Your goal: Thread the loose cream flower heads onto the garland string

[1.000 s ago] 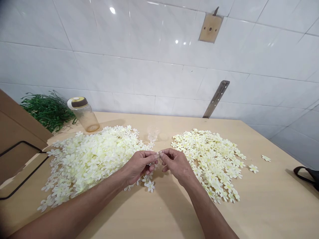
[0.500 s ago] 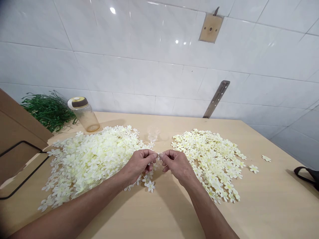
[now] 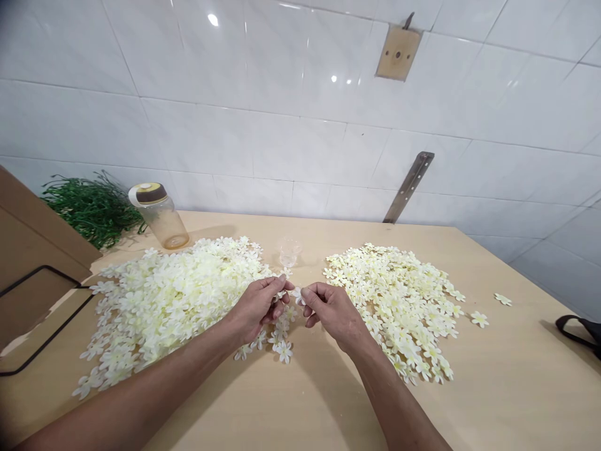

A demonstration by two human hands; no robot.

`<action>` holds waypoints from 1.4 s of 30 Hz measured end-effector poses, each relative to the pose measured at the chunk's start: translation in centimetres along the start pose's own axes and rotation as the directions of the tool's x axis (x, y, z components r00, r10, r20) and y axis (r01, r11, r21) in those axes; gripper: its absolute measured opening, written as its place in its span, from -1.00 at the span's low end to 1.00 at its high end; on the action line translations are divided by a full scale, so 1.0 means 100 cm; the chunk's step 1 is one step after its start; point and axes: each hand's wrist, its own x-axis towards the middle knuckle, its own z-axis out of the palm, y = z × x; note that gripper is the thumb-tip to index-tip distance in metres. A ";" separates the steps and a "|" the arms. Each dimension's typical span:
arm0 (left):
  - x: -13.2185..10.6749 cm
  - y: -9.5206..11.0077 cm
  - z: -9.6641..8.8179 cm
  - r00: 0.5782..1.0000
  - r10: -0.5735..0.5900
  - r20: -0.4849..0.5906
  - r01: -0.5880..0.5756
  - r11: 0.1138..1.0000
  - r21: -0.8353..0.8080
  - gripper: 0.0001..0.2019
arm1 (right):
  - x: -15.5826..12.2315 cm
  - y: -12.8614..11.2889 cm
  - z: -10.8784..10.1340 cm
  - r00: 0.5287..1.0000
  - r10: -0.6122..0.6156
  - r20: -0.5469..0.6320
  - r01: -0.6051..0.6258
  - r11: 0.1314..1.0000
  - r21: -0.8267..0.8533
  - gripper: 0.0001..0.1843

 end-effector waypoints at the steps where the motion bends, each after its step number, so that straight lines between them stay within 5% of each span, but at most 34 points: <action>1: 0.000 0.000 0.000 1.000 -0.009 -0.001 0.009 1.000 0.001 -0.63 | 0.000 -0.001 0.000 1.000 -0.005 0.000 0.005 1.000 0.002 -0.59; 12: 0.001 -0.003 -0.001 0.998 -0.032 0.045 0.030 0.999 0.040 -0.65 | 0.001 0.001 -0.001 0.997 -0.012 -0.070 0.017 0.997 0.071 -0.54; 20: 0.001 0.000 0.000 1.000 -0.017 -0.018 0.017 1.000 0.000 -0.80 | 0.003 0.002 -0.001 0.998 0.035 -0.051 -0.031 0.996 0.086 -0.56; 26: 0.003 0.002 0.000 0.991 0.073 -0.112 -0.081 0.994 -0.068 -0.79 | 0.003 0.001 0.000 0.998 0.047 -0.049 -0.045 0.998 0.039 -0.57; 30: 0.006 0.001 0.000 0.973 0.190 -0.133 -0.201 0.977 -0.071 -0.83 | 0.002 0.002 -0.001 0.998 0.049 0.038 -0.043 0.988 -0.151 -0.61; 33: 0.005 0.002 0.001 0.966 0.226 -0.128 -0.239 0.966 -0.095 -0.81 | 0.001 0.005 0.002 0.996 -0.056 -0.074 0.031 0.954 -0.299 -0.66; 36: 0.003 0.001 0.002 0.970 0.211 -0.124 -0.223 0.970 -0.094 -0.79 | 0.000 0.008 0.008 0.935 -0.268 -0.233 0.153 0.897 -0.415 -0.71; 42: 0.001 -0.006 0.003 0.973 0.214 -0.081 -0.212 0.977 0.039 -0.80 | -0.002 0.009 0.018 0.841 -0.512 -0.176 0.315 0.728 -0.609 -0.87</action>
